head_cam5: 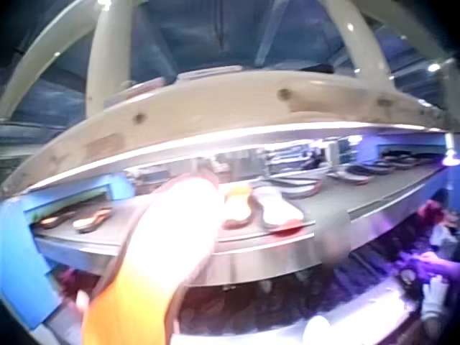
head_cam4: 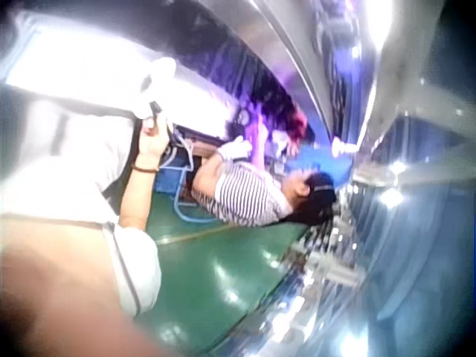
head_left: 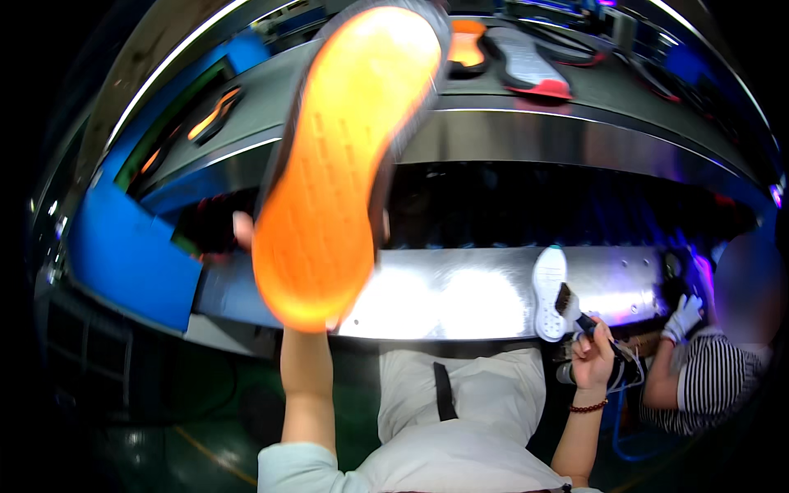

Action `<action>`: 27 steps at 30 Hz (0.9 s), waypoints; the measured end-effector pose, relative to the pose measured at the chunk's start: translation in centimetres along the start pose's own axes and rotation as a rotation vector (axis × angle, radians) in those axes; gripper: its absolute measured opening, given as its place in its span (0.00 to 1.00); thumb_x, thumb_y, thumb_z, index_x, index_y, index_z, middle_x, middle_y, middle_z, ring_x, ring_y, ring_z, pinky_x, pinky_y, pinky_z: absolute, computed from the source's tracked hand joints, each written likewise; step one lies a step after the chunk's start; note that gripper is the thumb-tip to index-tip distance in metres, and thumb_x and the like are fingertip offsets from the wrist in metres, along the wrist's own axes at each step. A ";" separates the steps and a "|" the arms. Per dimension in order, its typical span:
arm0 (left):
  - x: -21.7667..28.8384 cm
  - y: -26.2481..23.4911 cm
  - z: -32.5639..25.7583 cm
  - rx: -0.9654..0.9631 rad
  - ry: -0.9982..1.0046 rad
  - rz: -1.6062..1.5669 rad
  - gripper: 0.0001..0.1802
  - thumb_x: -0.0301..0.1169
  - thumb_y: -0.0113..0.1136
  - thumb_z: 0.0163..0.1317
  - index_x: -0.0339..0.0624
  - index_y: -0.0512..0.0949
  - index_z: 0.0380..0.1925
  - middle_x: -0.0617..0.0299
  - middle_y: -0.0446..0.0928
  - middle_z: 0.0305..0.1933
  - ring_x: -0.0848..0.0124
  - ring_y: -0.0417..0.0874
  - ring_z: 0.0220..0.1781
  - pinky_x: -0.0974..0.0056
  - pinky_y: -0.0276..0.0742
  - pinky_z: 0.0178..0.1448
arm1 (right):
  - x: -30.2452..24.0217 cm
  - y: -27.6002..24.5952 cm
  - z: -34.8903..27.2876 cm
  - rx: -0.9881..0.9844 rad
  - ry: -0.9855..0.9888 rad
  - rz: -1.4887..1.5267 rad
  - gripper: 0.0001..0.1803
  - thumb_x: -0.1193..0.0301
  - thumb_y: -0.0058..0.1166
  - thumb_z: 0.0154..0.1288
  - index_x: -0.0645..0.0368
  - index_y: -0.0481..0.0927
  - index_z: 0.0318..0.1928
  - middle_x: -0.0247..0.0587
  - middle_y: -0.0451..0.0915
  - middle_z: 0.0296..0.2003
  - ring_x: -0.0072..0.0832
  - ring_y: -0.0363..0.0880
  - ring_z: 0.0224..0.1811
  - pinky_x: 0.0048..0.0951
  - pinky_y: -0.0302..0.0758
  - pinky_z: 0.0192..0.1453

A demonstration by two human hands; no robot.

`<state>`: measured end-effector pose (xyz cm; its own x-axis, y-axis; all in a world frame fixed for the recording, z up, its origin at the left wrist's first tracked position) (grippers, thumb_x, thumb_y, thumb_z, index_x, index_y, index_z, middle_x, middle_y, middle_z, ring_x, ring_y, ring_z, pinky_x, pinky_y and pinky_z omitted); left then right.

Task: The person picks up shoe insoles from a conveyor belt and scrubs their surfaces with a brush. They handle multiple insoles one at a time, scrubbing the bottom and edges, then placing them back on the belt.

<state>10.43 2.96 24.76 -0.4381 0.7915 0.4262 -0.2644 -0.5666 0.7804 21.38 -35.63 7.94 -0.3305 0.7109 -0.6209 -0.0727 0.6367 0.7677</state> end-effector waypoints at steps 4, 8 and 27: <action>6.3 -2.1 11.7 -0.043 -0.088 -0.467 0.39 0.60 0.38 0.59 0.43 0.56 0.61 0.49 0.50 0.67 0.46 0.48 0.66 0.40 0.50 0.65 | 0.9 0.6 0.9 -0.055 0.031 -0.010 0.11 0.71 0.46 0.65 0.64 0.73 0.44 0.39 0.76 0.32 0.19 0.67 0.21 0.17 0.63 0.22; 9.8 -10.4 15.6 0.709 0.496 -0.370 0.38 0.56 0.21 0.61 0.42 0.55 0.63 0.54 0.53 0.68 0.55 0.52 0.69 0.42 0.41 0.69 | 1.5 0.4 1.0 0.021 0.072 -0.018 0.10 0.72 0.47 0.64 0.64 0.73 0.43 0.38 0.75 0.30 0.19 0.67 0.21 0.18 0.65 0.23; 4.9 -18.5 28.6 0.212 -0.845 2.522 0.35 0.58 0.26 0.62 0.56 0.47 0.67 0.54 0.42 0.71 0.48 0.41 0.71 0.45 0.38 0.69 | 0.9 -0.2 0.0 0.089 0.050 -0.051 0.09 0.75 0.52 0.60 0.63 0.77 0.41 0.29 0.75 0.27 0.13 0.71 0.24 0.12 0.66 0.27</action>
Point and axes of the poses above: each hand's wrist, its own z-axis towards the middle knuckle, its own y-axis out of the palm, x = y × z, the point moved 7 cm from there along z, towards the middle knuckle
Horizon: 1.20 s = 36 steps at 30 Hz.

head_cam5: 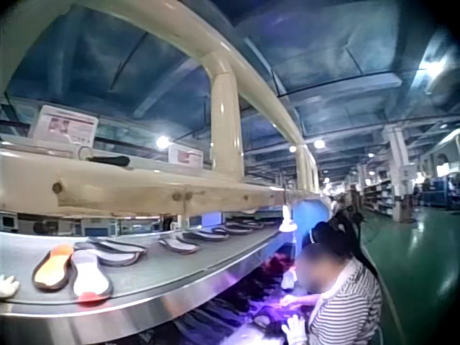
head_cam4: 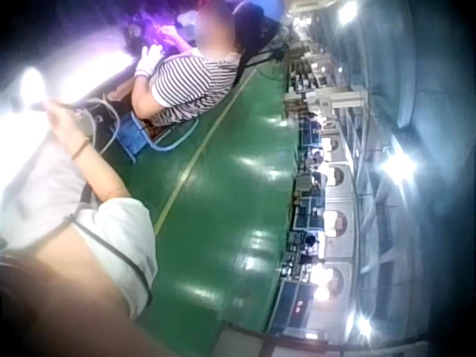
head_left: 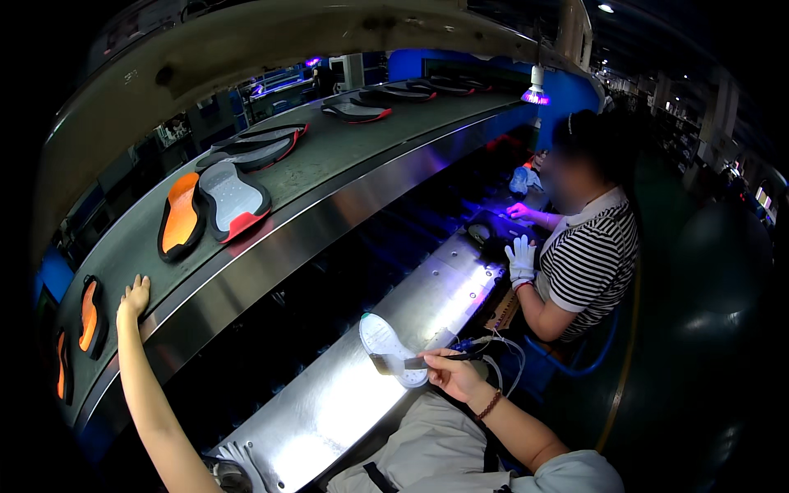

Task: The person picks up shoe insoles from a conveyor belt and scrubs their surfaces with a brush. They handle multiple insoles one at a time, scrubbing the bottom and edges, then placing them back on the belt.

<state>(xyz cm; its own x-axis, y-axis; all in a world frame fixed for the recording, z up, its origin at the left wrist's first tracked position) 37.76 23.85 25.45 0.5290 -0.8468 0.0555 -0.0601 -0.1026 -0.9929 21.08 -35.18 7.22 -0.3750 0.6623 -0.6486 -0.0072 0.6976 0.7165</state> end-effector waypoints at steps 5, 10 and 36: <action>0.5 -0.3 -1.8 0.023 -0.039 -0.043 0.41 0.64 0.29 0.57 0.56 0.47 0.67 0.50 0.40 0.71 0.46 0.38 0.71 0.50 0.36 0.71 | 0.6 0.1 0.5 -0.002 0.027 -0.016 0.09 0.75 0.53 0.60 0.63 0.77 0.41 0.28 0.75 0.28 0.13 0.69 0.25 0.12 0.65 0.27; 1.9 -1.6 -6.9 -0.081 0.114 -0.115 0.46 0.66 0.37 0.55 0.52 0.45 0.67 0.51 0.38 0.71 0.48 0.36 0.72 0.55 0.34 0.71 | 0.8 -1.3 0.7 0.015 0.010 0.032 0.08 0.76 0.53 0.59 0.64 0.78 0.39 0.31 0.76 0.29 0.14 0.70 0.26 0.13 0.66 0.27; 7.5 5.3 -26.5 -0.305 0.333 -2.341 0.22 0.21 0.49 0.53 0.26 0.64 0.50 0.47 0.74 0.45 0.63 0.79 0.45 0.64 0.76 0.50 | -1.3 -2.6 1.5 -0.044 -0.112 -0.079 0.11 0.73 0.48 0.63 0.64 0.73 0.44 0.34 0.74 0.29 0.20 0.70 0.26 0.19 0.66 0.27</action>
Point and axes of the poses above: each hand's wrist, its own z-axis towards the middle knuckle, its own y-axis out of the palm, x = y × z, the point moved 7 cm from there along z, towards the middle knuckle
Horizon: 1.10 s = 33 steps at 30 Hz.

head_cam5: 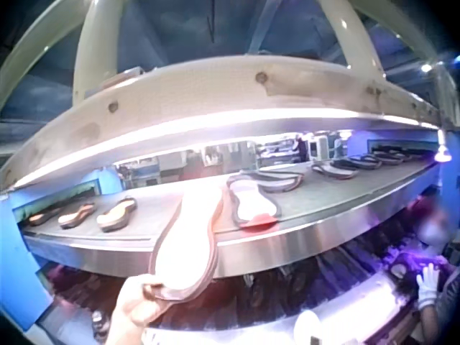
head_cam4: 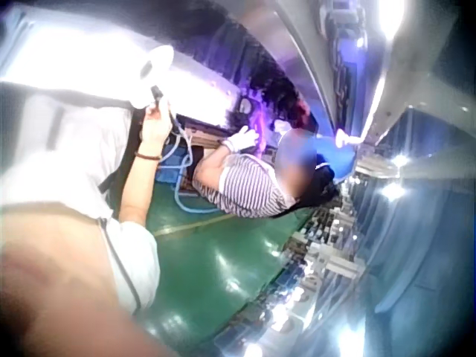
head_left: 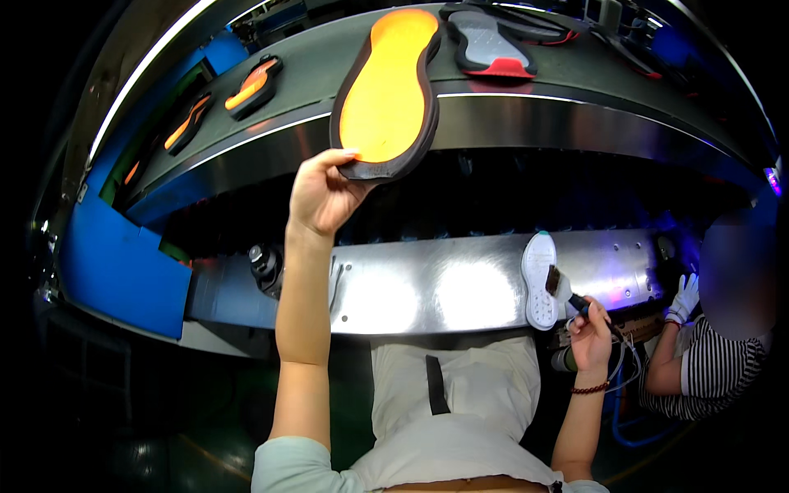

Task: The person picks up shoe insoles from a conveyor belt and scrubs their surfaces with a brush. They handle multiple insoles one at a time, scrubbing the bottom and edges, then placing them back on the belt.

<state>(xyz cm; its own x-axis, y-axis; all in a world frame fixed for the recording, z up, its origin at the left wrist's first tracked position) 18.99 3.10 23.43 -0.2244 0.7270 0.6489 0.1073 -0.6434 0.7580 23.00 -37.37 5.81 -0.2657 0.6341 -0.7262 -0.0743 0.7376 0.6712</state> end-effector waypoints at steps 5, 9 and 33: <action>-7.0 -5.9 -7.2 -0.101 0.152 -0.020 0.30 0.24 0.58 0.44 0.27 0.66 0.51 0.46 0.74 0.48 0.60 0.79 0.47 0.60 0.73 0.54 | 0.3 -0.5 0.4 -0.001 -0.047 0.044 0.13 0.72 0.49 0.63 0.66 0.71 0.47 0.39 0.76 0.34 0.22 0.74 0.31 0.19 0.71 0.34; -14.4 -9.5 -11.0 -0.252 -0.167 0.009 0.38 0.21 0.61 0.39 0.28 0.62 0.56 0.48 0.69 0.56 0.58 0.71 0.57 0.60 0.65 0.61 | 0.6 -1.2 0.4 -0.029 -0.057 -0.009 0.15 0.80 0.52 0.59 0.66 0.71 0.47 0.42 0.76 0.37 0.24 0.76 0.34 0.19 0.74 0.38; -24.9 -4.7 -6.7 0.138 -0.357 -0.143 0.47 0.72 0.24 0.53 0.46 0.62 0.59 0.55 0.69 0.55 0.63 0.73 0.53 0.57 0.71 0.56 | 4.0 8.3 2.5 -0.362 0.045 -0.303 0.11 0.83 0.53 0.51 0.68 0.77 0.38 0.47 0.79 0.37 0.32 0.77 0.41 0.29 0.71 0.52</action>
Point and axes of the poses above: each hand's wrist, its own z-axis towards the middle knuckle, its own y-axis out of the palm, x = y × z, the point moved 7 cm from there along z, towards the middle knuckle
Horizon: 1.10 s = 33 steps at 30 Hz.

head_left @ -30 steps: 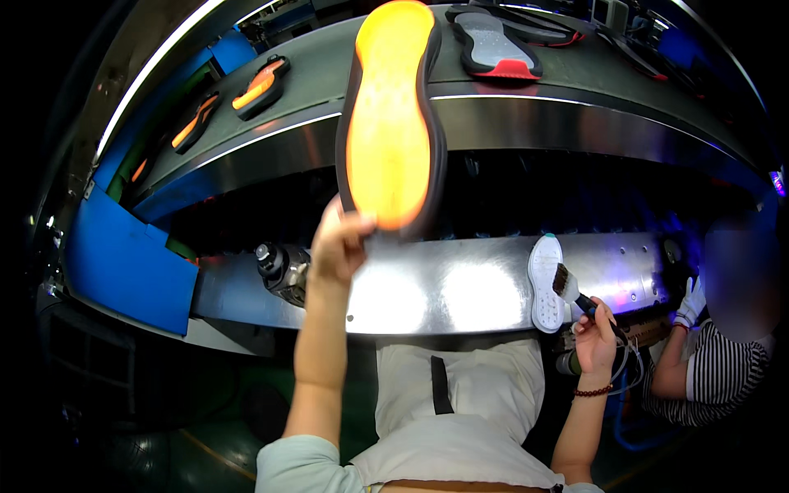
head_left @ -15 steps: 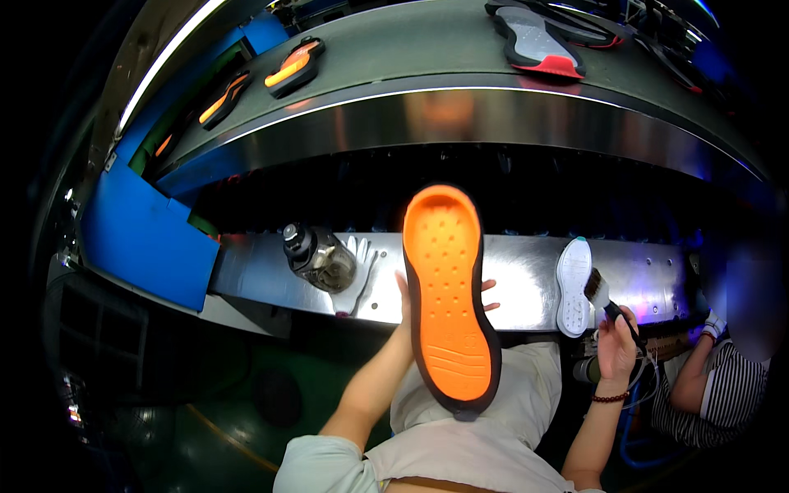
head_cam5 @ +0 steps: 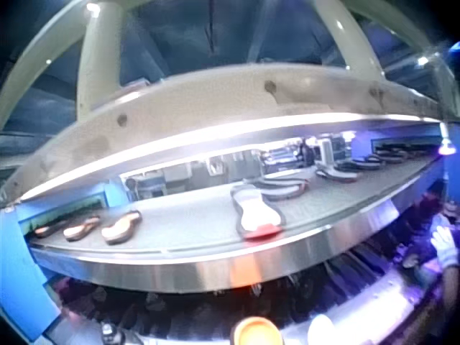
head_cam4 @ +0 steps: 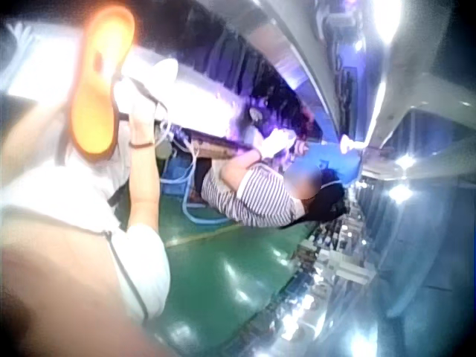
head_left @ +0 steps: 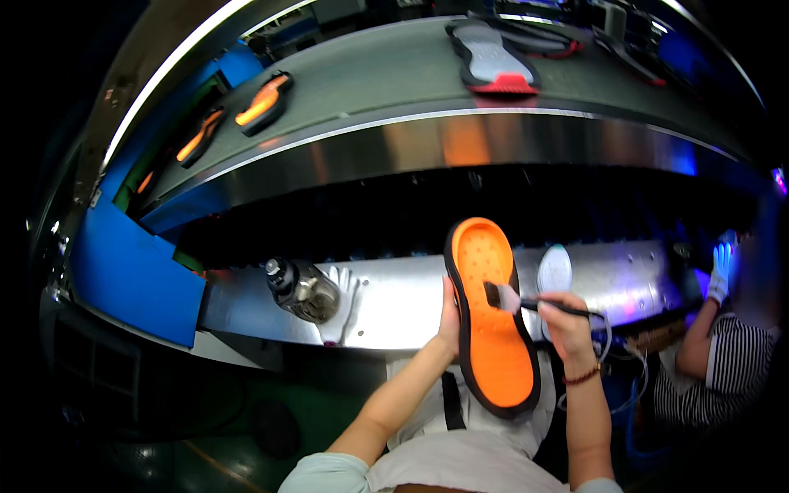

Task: The person picks up shoe insoles from a conveyor belt and scrubs their surfaces with a brush. They handle multiple insoles one at a time, scrubbing the bottom and edges, then placing them back on the belt.

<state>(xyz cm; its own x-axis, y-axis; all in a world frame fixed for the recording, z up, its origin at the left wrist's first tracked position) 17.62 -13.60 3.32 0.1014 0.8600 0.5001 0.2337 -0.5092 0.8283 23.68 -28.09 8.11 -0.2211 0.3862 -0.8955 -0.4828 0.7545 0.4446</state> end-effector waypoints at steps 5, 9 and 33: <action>-0.2 1.4 -0.5 -0.295 -0.006 -0.036 0.48 0.72 0.20 0.53 0.46 0.62 0.58 0.55 0.72 0.52 0.63 0.74 0.53 0.59 0.71 0.56 | -1.1 1.1 2.4 0.016 -0.041 -0.082 0.11 0.78 0.59 0.51 0.66 0.80 0.37 0.38 0.80 0.32 0.21 0.77 0.34 0.20 0.73 0.44; -0.4 1.0 -0.5 -0.203 0.028 -0.018 0.47 0.71 0.20 0.54 0.45 0.62 0.59 0.56 0.71 0.53 0.65 0.73 0.54 0.62 0.72 0.56 | -2.8 2.5 4.4 0.009 -0.085 -0.232 0.10 0.78 0.58 0.53 0.65 0.80 0.38 0.39 0.81 0.31 0.20 0.78 0.34 0.18 0.74 0.42; 1.7 3.2 -2.7 -0.367 0.128 -0.275 0.42 0.66 0.23 0.59 0.48 0.56 0.62 0.57 0.62 0.61 0.63 0.67 0.59 0.59 0.64 0.62 | -7.1 9.3 0.4 -0.332 -0.231 -0.620 0.09 0.77 0.58 0.50 0.63 0.81 0.35 0.40 0.81 0.29 0.20 0.79 0.31 0.20 0.74 0.35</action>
<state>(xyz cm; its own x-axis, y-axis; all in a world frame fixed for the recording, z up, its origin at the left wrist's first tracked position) 15.90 -13.88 7.53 -0.0416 0.9653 0.2580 -0.1239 -0.2612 0.9573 21.08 -23.59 18.63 0.3414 0.0710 -0.9372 -0.7002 0.6844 -0.2032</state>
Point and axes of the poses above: each hand's wrist, its own z-axis towards the middle knuckle, its own y-axis out of the palm, x = y × z, the point moved 7 cm from there along z, towards the middle knuckle
